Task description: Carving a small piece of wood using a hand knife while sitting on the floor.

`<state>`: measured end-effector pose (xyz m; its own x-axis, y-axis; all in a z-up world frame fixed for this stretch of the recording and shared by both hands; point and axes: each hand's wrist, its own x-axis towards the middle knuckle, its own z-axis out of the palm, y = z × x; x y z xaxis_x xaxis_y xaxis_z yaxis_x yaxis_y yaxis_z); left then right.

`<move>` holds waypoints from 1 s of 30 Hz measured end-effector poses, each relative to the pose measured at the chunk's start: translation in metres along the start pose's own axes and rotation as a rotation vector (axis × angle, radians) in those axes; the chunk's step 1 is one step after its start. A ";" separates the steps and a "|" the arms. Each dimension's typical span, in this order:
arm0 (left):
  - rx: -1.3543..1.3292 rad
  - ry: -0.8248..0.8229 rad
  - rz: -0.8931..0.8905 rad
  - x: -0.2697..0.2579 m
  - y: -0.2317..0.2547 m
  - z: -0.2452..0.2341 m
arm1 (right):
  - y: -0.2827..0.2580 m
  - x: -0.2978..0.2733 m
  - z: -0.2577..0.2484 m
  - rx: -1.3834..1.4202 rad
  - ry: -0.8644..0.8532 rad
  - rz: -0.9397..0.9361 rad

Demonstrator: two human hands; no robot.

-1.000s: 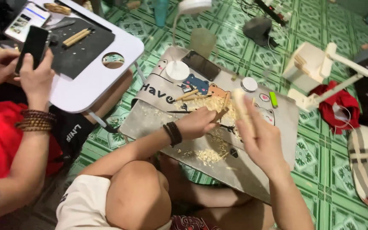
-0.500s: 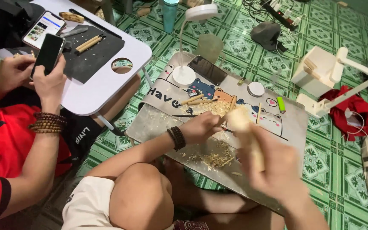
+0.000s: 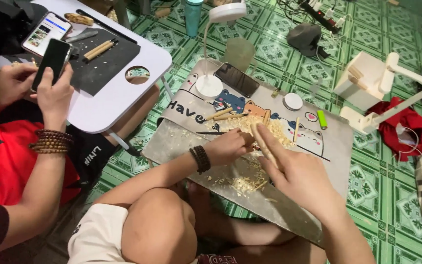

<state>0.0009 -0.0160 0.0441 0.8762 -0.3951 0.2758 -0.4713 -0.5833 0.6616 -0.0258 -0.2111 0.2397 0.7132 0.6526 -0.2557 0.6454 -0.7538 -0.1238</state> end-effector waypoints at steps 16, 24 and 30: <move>0.011 -0.042 -0.178 -0.002 -0.013 0.013 | 0.051 -0.005 0.035 0.282 1.070 -0.451; 0.080 0.222 0.221 0.002 -0.044 0.027 | 0.036 0.012 0.025 0.412 0.594 -0.168; 0.069 0.196 0.147 -0.006 -0.025 0.020 | 0.043 0.021 0.048 0.507 0.647 -0.061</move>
<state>0.0058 -0.0135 0.0118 0.7973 -0.3382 0.4999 -0.5950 -0.5794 0.5570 0.0043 -0.2332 0.1832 0.7973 0.4921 0.3494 0.5969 -0.5571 -0.5774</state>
